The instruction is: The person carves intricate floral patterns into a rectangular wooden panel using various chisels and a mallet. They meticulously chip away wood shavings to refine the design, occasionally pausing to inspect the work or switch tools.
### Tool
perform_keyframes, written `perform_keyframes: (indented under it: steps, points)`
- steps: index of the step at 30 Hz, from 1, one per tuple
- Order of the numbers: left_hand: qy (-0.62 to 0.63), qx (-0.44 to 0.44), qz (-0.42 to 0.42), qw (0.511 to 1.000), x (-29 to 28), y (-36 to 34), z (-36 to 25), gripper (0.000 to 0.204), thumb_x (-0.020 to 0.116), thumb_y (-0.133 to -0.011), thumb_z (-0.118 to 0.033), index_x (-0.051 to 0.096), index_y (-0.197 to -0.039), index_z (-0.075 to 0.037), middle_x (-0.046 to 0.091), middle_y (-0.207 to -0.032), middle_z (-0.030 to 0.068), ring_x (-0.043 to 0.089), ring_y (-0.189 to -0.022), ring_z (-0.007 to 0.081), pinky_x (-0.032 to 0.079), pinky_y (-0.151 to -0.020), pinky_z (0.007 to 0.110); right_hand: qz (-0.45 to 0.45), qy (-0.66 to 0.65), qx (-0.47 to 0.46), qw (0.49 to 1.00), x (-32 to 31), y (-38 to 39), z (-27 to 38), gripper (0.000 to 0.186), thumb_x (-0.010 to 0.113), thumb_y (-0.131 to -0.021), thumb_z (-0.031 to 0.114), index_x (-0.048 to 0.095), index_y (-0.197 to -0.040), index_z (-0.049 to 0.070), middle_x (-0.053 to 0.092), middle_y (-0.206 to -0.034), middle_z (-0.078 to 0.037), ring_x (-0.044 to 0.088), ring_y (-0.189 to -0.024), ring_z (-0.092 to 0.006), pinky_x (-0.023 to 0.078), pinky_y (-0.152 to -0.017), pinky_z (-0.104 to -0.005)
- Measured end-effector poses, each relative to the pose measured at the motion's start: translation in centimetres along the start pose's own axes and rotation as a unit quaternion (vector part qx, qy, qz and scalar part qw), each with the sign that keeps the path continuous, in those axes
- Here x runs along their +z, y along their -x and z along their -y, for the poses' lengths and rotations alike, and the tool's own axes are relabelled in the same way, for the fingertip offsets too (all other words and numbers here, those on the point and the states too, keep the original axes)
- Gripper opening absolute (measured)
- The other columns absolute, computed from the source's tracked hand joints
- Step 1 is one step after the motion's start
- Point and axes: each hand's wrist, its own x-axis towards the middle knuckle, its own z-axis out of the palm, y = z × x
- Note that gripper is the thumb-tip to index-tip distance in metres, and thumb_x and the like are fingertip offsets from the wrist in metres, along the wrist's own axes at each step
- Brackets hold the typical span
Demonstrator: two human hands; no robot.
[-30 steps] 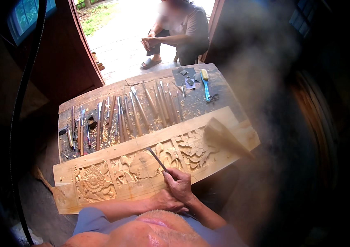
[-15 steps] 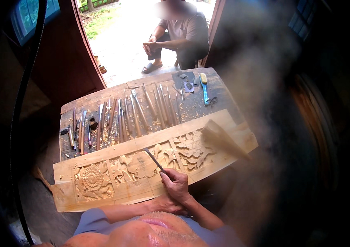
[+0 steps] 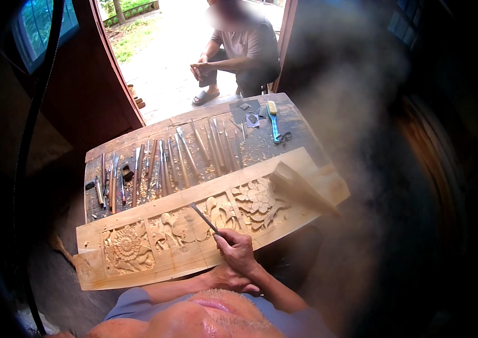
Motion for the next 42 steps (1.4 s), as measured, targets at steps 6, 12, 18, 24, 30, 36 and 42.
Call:
perform_keyframes:
  steps: [6, 12, 18, 24, 30, 36, 42]
  points:
    - [-0.018, -0.053, 0.051, 0.997, -2.0, 1.0, -1.5, 0.039, 0.078, -0.096, -0.041, 0.07, -0.074, -0.01, 0.062, -0.068, 0.002, 0.064, -0.061, 0.0179, 0.049, -0.054, 0.034, -0.017, 0.001, 0.06, 0.998, 0.6, 0.2, 0.5, 0.009, 0.071, -0.1, 0.006, 0.076, -0.102, -0.002, 0.064, -0.07, 0.002, 0.056, -0.064, -0.0045, 0.045, -0.056, -0.025]
    - [-0.122, -0.08, -0.042, 0.988, -6.0, -0.7, -2.2, 0.022, 0.078, -0.095, -0.03, 0.071, -0.1, -0.01, 0.056, -0.066, -0.0003, 0.059, -0.055, 0.0172, 0.046, -0.048, 0.035, -0.013, -0.051, 0.067, 0.996, -0.2, 0.3, -0.8, 0.011, 0.068, -0.102, 0.001, 0.075, -0.11, -0.002, 0.065, -0.075, 0.002, 0.056, -0.063, -0.0034, 0.045, -0.055, -0.0224]
    - [-0.306, -0.167, -0.114, 0.93, -12.7, -0.8, -0.2, 0.051, 0.077, -0.083, -0.011, 0.071, -0.133, -0.012, 0.067, -0.081, 0.0027, 0.063, -0.06, 0.0167, 0.048, -0.05, 0.033, 0.0, -0.03, 0.044, 0.999, 0.9, 1.0, 1.8, 0.015, 0.064, -0.108, 0.009, 0.073, -0.114, -0.003, 0.066, -0.077, -0.001, 0.056, -0.058, -0.0059, 0.042, -0.053, -0.0207]
    - [-0.378, -0.14, -0.037, 0.914, -16.3, -1.2, 0.7, 0.056, 0.077, -0.08, -0.012, 0.07, -0.135, -0.007, 0.063, -0.083, 0.0018, 0.063, -0.066, 0.0146, 0.05, -0.055, 0.031, 0.084, -0.073, 0.106, 0.988, 2.3, 1.6, 5.1, 0.021, 0.063, -0.106, 0.004, 0.071, -0.123, -0.006, 0.066, -0.081, -0.001, 0.06, -0.065, -0.0065, 0.047, -0.058, -0.0218]
    - [-0.402, -0.154, -0.127, 0.894, -21.4, 1.4, 2.8, 0.019, 0.068, -0.101, -0.015, 0.073, -0.116, -0.004, 0.07, -0.088, 0.0056, 0.067, -0.067, 0.0167, 0.056, -0.06, 0.031, 0.169, -0.059, -0.028, 0.983, 0.9, 2.5, 4.7, 0.042, 0.058, -0.109, 0.021, 0.064, -0.142, -0.004, 0.072, -0.092, -0.009, 0.069, -0.081, -0.014, 0.054, -0.069, -0.0271]
    - [-0.162, -0.465, -0.404, 0.771, -31.6, 5.7, 9.1, 0.026, 0.054, -0.115, -0.028, 0.069, -0.109, -0.007, 0.062, -0.079, -0.0013, 0.055, -0.068, 0.006, 0.043, -0.057, 0.021, -0.043, 0.207, -0.152, 0.966, -5.2, -0.2, 1.3, 0.037, 0.056, -0.114, 0.025, 0.07, -0.13, -0.004, 0.071, -0.091, -0.009, 0.066, -0.076, -0.0145, 0.049, -0.066, -0.0271]
    - [-0.209, -0.473, -0.374, 0.769, -35.6, 12.3, 17.3, 0.024, 0.056, -0.114, -0.028, 0.07, -0.106, -0.01, 0.052, -0.074, -0.0047, 0.047, -0.065, 0.0063, 0.039, -0.057, 0.024, -0.209, 0.261, -0.108, 0.936, -11.7, -0.7, -0.5, 0.034, 0.054, -0.115, 0.024, 0.073, -0.123, -0.003, 0.071, -0.093, -0.006, 0.064, -0.076, -0.0102, 0.048, -0.065, -0.0242]
